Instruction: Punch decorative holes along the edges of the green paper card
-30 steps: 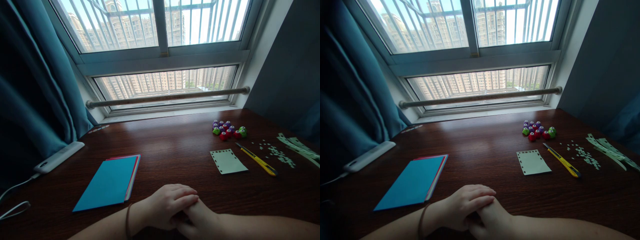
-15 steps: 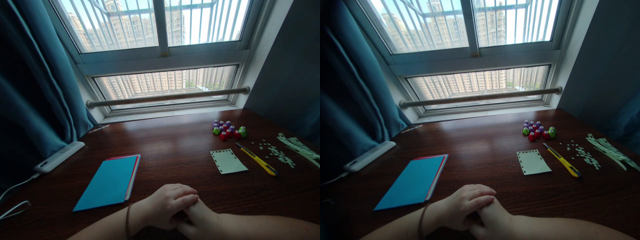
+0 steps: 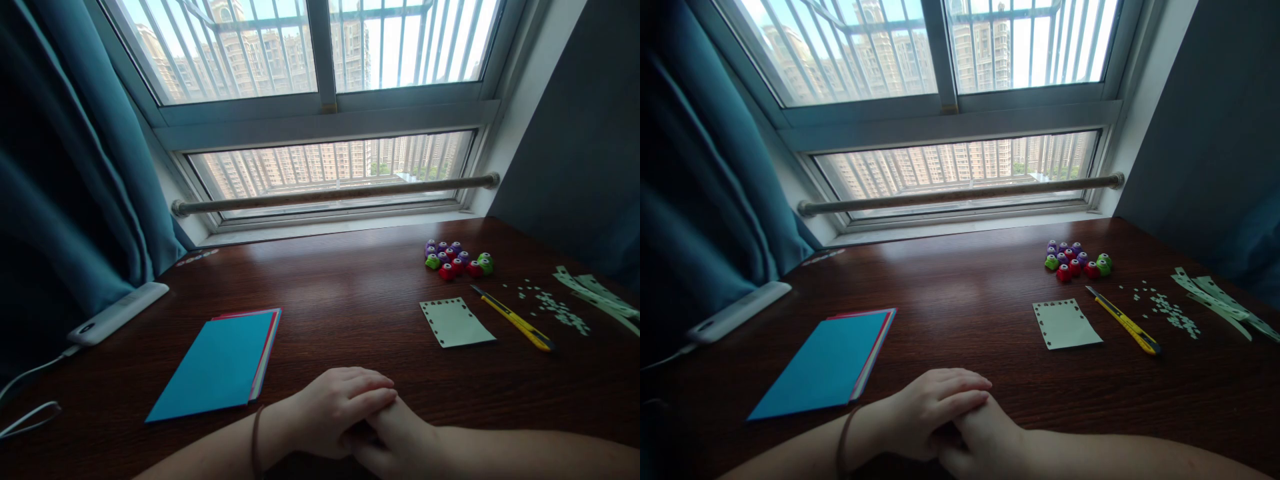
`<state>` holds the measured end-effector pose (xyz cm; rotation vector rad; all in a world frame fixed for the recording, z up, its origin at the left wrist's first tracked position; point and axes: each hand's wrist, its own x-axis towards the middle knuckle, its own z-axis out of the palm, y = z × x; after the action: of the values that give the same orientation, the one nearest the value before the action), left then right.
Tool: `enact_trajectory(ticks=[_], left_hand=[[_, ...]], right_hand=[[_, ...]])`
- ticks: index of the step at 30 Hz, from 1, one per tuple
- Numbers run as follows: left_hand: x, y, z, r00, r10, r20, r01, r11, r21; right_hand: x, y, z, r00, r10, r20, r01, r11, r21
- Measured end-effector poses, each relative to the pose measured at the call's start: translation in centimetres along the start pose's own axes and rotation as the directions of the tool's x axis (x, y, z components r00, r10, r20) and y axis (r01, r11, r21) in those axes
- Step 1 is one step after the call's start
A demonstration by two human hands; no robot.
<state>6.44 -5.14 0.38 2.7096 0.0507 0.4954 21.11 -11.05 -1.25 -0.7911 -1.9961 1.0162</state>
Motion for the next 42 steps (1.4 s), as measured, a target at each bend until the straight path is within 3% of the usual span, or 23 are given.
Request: enact_trajectory(ticks=[42], left_hand=[[0.01, 0.03, -0.08, 1.0, 0.003, 0.003, -0.003, 1.0, 0.008]], right_hand=[[-0.03, 0.23, 0.07, 0.999, 0.019, 0.026, -0.019, 1.0, -0.003]])
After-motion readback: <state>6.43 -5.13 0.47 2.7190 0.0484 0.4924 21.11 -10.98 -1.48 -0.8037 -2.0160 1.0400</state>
